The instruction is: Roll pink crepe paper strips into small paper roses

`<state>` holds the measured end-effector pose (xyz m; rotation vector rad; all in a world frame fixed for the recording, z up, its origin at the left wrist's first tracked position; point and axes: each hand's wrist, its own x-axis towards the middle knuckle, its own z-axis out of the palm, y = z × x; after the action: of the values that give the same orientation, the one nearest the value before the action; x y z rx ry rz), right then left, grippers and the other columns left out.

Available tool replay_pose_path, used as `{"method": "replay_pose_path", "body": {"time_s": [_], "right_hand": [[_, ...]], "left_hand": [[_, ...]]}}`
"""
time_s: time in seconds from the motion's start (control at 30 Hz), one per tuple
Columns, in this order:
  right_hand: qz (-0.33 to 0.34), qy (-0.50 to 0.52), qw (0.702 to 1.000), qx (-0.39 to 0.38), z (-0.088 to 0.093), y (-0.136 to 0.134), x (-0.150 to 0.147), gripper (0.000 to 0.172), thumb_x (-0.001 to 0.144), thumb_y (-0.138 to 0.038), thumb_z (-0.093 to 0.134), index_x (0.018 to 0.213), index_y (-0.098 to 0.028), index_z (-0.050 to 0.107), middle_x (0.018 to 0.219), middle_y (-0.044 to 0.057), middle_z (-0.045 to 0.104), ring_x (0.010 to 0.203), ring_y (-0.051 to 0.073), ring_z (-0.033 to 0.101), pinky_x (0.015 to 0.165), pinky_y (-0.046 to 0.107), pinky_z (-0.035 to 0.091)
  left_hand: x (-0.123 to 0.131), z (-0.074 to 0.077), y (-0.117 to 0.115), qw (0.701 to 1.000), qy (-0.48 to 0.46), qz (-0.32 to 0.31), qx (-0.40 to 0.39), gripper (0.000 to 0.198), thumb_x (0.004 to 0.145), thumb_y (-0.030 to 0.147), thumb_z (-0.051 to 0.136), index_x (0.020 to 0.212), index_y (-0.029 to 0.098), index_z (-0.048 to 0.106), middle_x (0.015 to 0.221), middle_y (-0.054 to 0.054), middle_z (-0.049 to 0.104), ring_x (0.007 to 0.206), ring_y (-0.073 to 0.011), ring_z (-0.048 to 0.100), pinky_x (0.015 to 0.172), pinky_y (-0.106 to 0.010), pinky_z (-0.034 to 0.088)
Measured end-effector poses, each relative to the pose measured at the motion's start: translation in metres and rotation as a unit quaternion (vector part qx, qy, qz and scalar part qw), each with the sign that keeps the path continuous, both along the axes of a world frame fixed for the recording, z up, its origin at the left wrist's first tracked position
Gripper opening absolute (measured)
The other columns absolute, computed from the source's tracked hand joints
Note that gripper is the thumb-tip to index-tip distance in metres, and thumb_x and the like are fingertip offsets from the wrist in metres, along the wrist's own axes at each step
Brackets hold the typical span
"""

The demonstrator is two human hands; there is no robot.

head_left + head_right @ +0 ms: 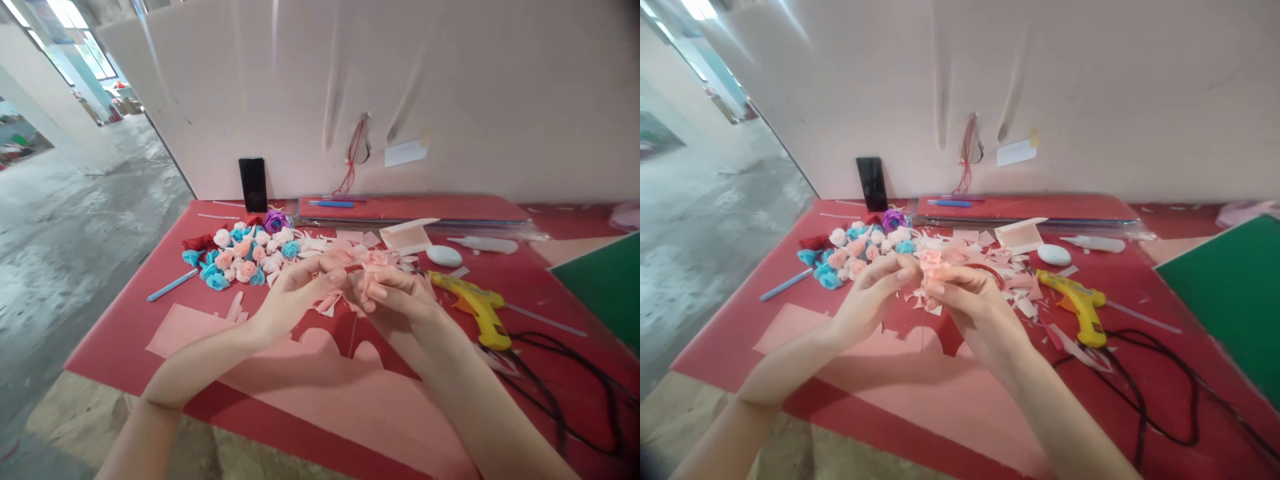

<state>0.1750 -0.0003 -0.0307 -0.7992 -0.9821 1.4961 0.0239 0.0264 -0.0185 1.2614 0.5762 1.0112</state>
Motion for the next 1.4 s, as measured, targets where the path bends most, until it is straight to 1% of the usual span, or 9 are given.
{"method": "replay_pose_path", "body": {"time_s": [0.2,0.4,0.53,0.63,0.73,0.83,1.07,1.2,1.4], "right_hand": [[-0.052,0.004,0.999,-0.014,0.002,0.001,-0.002,0.018,0.057,-0.04,0.085,0.055,-0.028,0.071,0.054,-0.004,0.059,0.054,0.009,0.055,0.056,0.024,0.048],[-0.068,-0.021,0.997,-0.003,0.009,-0.002,-0.005,0.015,0.055,-0.039,0.086,0.054,-0.033,0.072,0.052,-0.004,0.061,0.056,0.011,0.056,0.059,0.026,0.049],[-0.12,-0.055,0.99,0.042,0.01,-0.007,-0.009,0.013,0.063,-0.037,0.082,0.055,-0.033,0.072,0.055,-0.003,0.057,0.056,0.011,0.052,0.054,0.026,0.046],[-0.179,-0.084,0.977,0.073,0.006,-0.013,-0.013,0.015,0.071,-0.028,0.078,0.058,-0.032,0.072,0.061,-0.002,0.053,0.06,0.011,0.049,0.056,0.027,0.044],[-0.219,-0.106,0.964,0.103,0.004,-0.017,-0.014,0.012,0.072,-0.024,0.077,0.064,-0.032,0.073,0.068,-0.001,0.055,0.067,0.014,0.05,0.06,0.03,0.044],[-0.243,-0.134,0.954,0.115,0.007,-0.02,-0.014,0.01,0.07,-0.024,0.077,0.067,-0.033,0.073,0.07,-0.001,0.06,0.068,0.016,0.055,0.062,0.032,0.046],[-0.298,-0.223,0.915,0.154,0.016,-0.024,-0.015,0.011,0.072,-0.023,0.075,0.074,-0.034,0.074,0.068,-0.003,0.069,0.062,0.018,0.061,0.058,0.033,0.049],[-0.275,-0.296,0.883,0.238,0.013,-0.026,-0.016,0.021,0.081,-0.018,0.066,0.083,-0.039,0.072,0.074,-0.006,0.071,0.065,0.018,0.064,0.062,0.035,0.05],[-0.312,-0.37,0.807,0.337,0.008,-0.025,-0.014,0.029,0.079,-0.011,0.066,0.086,-0.038,0.069,0.075,-0.004,0.071,0.065,0.02,0.063,0.069,0.041,0.046]], "left_hand": [[0.0,0.002,0.0,0.996,0.056,-0.015,0.068,0.029,0.081,0.04,0.065,0.062,0.018,0.066,0.069,0.0,0.062,0.074,-0.0118,0.056,0.078,-0.027,0.043],[0.001,0.001,-0.002,0.996,0.055,-0.01,0.071,0.025,0.078,0.038,0.069,0.061,0.019,0.069,0.067,-0.001,0.065,0.072,-0.0127,0.057,0.073,-0.028,0.046],[0.001,-0.001,-0.001,0.985,0.06,0.034,0.16,0.016,0.078,0.026,0.068,0.063,0.019,0.068,0.065,0.0,0.065,0.068,-0.0126,0.057,0.071,-0.03,0.047],[0.002,-0.002,0.0,0.949,0.095,0.105,0.283,0.017,0.078,0.021,0.066,0.061,0.019,0.064,0.061,0.0,0.064,0.064,-0.0133,0.056,0.068,-0.032,0.045],[0.003,-0.002,0.001,0.882,0.143,0.171,0.414,0.015,0.076,0.018,0.067,0.062,0.02,0.063,0.061,-0.001,0.065,0.065,-0.0155,0.054,0.067,-0.033,0.044],[0.003,-0.003,0.001,0.851,0.17,0.175,0.464,0.009,0.076,0.019,0.066,0.067,0.02,0.064,0.065,-0.002,0.067,0.067,-0.0171,0.055,0.069,-0.035,0.044],[-0.004,0.0,0.001,0.918,0.086,0.14,0.361,0.009,0.082,0.015,0.06,0.086,0.02,0.066,0.085,-0.004,0.067,0.085,-0.0167,0.061,0.079,-0.033,0.047],[-0.005,-0.002,0.003,0.928,0.043,0.144,0.342,0.005,0.081,0.022,0.068,0.086,0.023,0.07,0.081,-0.001,0.065,0.08,-0.0144,0.059,0.074,-0.031,0.047],[-0.003,-0.007,0.005,0.924,0.019,0.141,0.356,0.006,0.083,0.027,0.067,0.084,0.026,0.072,0.077,-0.001,0.065,0.077,-0.0145,0.058,0.073,-0.033,0.047]]}}
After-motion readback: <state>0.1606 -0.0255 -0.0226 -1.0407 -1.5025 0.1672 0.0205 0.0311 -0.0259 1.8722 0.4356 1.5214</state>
